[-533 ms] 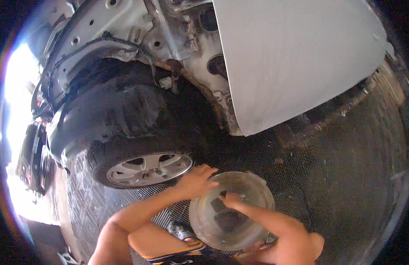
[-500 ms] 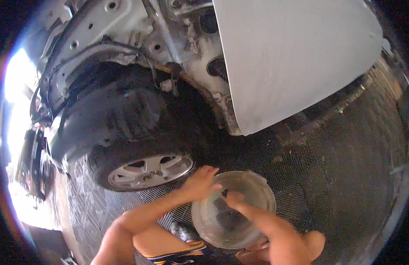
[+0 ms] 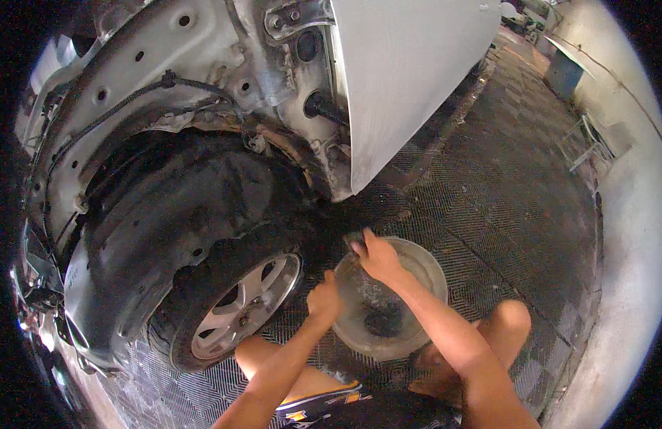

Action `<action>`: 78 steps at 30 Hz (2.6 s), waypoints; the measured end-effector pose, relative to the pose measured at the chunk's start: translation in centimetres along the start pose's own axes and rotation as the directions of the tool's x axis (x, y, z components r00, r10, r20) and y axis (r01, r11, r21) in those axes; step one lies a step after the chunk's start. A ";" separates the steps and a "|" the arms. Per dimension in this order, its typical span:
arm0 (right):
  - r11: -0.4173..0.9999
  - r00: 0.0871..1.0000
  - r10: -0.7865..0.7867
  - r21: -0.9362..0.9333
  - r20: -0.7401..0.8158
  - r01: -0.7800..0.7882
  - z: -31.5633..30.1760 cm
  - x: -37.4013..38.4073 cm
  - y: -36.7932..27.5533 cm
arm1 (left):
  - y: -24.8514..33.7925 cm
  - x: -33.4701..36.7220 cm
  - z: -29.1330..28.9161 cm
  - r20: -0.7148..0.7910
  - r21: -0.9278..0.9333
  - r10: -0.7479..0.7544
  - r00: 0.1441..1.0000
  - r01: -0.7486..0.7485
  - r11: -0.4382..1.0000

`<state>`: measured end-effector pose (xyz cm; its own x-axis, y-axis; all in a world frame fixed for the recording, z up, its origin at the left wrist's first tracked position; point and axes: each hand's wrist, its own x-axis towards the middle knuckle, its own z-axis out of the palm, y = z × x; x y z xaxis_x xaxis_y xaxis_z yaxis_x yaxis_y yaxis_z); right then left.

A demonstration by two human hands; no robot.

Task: The person sits on the floor and scrubs the front wheel and wheel well of a white car using a sponge and a bucket of water. They repeatedly dip the sponge into the bucket and wipe the tire and inner fender area.

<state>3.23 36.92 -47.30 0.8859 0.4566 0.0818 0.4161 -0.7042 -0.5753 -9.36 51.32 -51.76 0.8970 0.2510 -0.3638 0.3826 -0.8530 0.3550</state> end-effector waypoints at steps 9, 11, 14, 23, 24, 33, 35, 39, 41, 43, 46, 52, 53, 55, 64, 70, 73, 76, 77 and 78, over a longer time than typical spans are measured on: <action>0.765 0.379 -0.035 0.219 -0.925 0.606 -9.1 17.0 -21.6 | -3.7 -3.8 1.4 -0.184 -0.015 -0.173 0.968 0.173 0.985; 0.770 0.348 0.115 0.305 -0.930 0.561 -9.1 19.3 -23.1 | -3.8 -3.6 1.3 -0.204 -0.049 -0.213 0.955 0.208 0.977; 0.587 0.423 0.245 0.481 -0.873 0.652 -10.4 21.4 -22.7 | -3.2 -3.3 2.2 -0.247 -0.050 -0.209 0.946 0.203 0.978; 0.280 0.532 0.093 0.535 -0.841 0.797 -10.3 21.8 -22.3 | -2.6 -4.2 1.1 -0.216 -0.047 -0.298 0.930 0.295 0.954; 0.339 0.546 0.107 0.547 -0.831 0.765 -10.3 21.7 -21.8 | -2.1 -3.9 0.8 -0.223 -0.052 -0.300 0.927 0.296 0.954; 0.277 0.488 0.019 0.474 -0.872 0.836 -11.0 22.4 -21.3 | -1.7 -3.8 0.6 -0.223 -0.048 -0.264 0.938 0.260 0.964; 0.323 0.519 0.032 0.500 -0.854 0.803 -12.0 21.7 -21.4 | -1.7 -3.6 0.5 -0.217 -0.047 -0.260 0.941 0.256 0.966; 0.208 0.587 0.211 0.623 -0.782 0.754 -13.0 21.9 -23.7 | -1.6 -3.6 0.4 -0.205 -0.043 -0.287 0.936 0.284 0.958; 0.151 0.565 0.262 0.612 -0.782 0.777 -13.3 22.7 -24.5 | -1.4 -3.4 0.4 -0.208 -0.038 -0.287 0.935 0.286 0.958; 0.131 0.540 0.284 0.590 -0.792 0.797 -13.3 23.1 -25.0 | -1.5 -3.4 0.3 -0.216 -0.048 -0.280 0.935 0.276 0.960; 0.262 0.466 0.203 0.506 -0.861 0.822 -12.8 22.6 -24.7 | -2.1 -4.3 0.8 -0.214 -0.063 -0.279 0.936 0.272 0.960; 0.352 0.391 0.042 0.380 -0.920 0.856 -11.3 23.2 -21.2 | -1.6 -3.4 1.1 -0.207 -0.088 -0.284 0.936 0.272 0.958; 0.368 0.377 0.061 0.372 -0.924 0.852 -12.3 23.8 -21.8 | -1.5 -3.2 0.9 -0.193 -0.078 -0.273 0.942 0.263 0.962; 0.189 0.438 0.171 0.466 -0.882 0.864 -13.7 23.6 -24.6 | -1.8 -3.1 0.4 -0.201 -0.070 -0.268 0.942 0.259 0.963; 0.262 0.502 0.165 0.529 -0.849 0.807 -11.8 22.7 -22.9 | -2.5 -2.9 1.4 -0.200 -0.063 -0.269 0.942 0.261 0.963; 0.443 0.389 0.098 0.390 -0.916 0.807 -9.1 22.4 -21.2 | -1.4 -3.6 0.2 -0.192 -0.053 -0.294 0.936 0.289 0.956; 0.396 0.382 0.068 0.376 -0.922 0.838 -11.0 22.5 -22.5 | -2.3 -3.5 1.0 -0.212 -0.059 -0.283 0.935 0.277 0.959; 0.226 0.476 0.137 0.495 -0.869 0.839 -13.3 22.5 -23.8 | -2.2 -3.2 0.9 -0.208 -0.041 -0.306 0.929 0.304 0.952; 0.261 0.471 0.195 0.508 -0.861 0.821 -13.0 22.7 -24.1 | -2.0 -3.3 0.8 -0.199 -0.033 -0.323 0.925 0.323 0.946; 0.294 0.462 0.252 0.522 -0.850 0.801 -12.6 22.9 -24.8 | -1.9 -3.4 0.7 -0.190 -0.025 -0.340 0.921 0.341 0.940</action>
<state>15.77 57.97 -20.96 0.6885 -0.4293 0.5845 0.7245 0.4426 -0.5284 -13.26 51.77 -51.76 0.7384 0.6076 -0.2923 0.6711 -0.7044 0.2312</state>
